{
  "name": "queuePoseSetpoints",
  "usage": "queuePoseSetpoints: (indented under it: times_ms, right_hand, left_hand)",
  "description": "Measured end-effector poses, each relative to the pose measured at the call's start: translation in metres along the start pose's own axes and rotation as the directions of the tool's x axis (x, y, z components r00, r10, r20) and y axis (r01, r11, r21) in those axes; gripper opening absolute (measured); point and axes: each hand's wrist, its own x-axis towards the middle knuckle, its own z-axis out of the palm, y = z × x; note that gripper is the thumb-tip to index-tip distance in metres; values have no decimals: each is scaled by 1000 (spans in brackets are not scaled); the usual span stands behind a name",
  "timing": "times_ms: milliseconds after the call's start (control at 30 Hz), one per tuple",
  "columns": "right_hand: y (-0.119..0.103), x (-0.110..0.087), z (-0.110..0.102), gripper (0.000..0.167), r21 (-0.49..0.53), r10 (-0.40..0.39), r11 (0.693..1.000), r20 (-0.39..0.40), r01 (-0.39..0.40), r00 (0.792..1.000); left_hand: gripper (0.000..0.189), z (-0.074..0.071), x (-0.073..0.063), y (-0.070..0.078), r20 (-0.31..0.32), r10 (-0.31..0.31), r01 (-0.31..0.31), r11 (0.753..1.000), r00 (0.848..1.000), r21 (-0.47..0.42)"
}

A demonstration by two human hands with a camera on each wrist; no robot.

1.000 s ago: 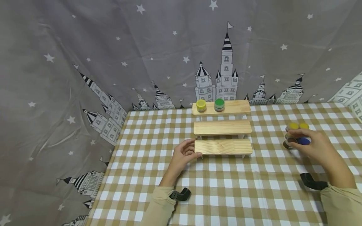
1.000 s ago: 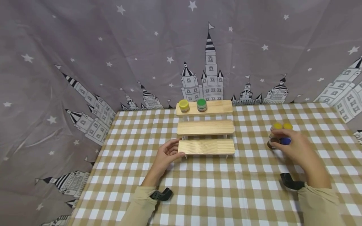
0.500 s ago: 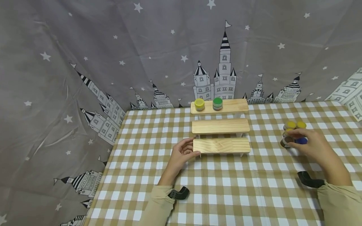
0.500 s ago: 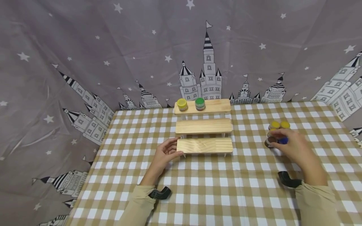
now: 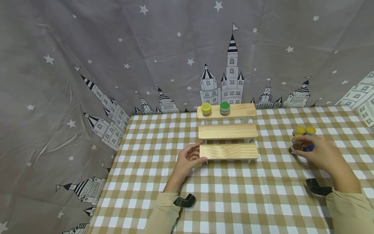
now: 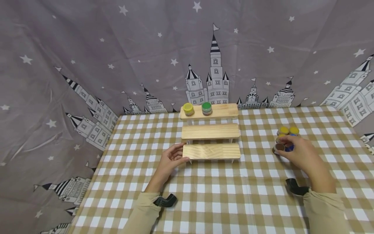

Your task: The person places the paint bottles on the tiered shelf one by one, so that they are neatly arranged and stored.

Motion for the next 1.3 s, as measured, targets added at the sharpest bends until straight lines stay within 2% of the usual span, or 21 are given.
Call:
queuePoseSetpoints:
  times_ms: [467, 667, 1033, 1300]
  right_hand:
    - [1, -1, 3, 50, -29, -4, 1000, 50, 6, 999]
    - [-1, -2, 4, 48, -25, -11, 1000, 25, 12, 1000]
    - [-3, -5, 1, 43, 82, -39, 996, -40, 43, 998]
    - [-5, -3, -3, 40, 107, -64, 992, -82, 73, 995]
  left_hand:
    - [63, 0, -3, -3, 0, -6, 6, 1000, 1000, 7]
    - [63, 0, -3, -3, -4, -12, 12, 1000, 1000, 5]
    - [65, 0, -2, -3, 4, -1, 1, 1000, 1000, 2]
    - [64, 0, 2, -2, -3, 19, -19, 1000, 1000, -1]
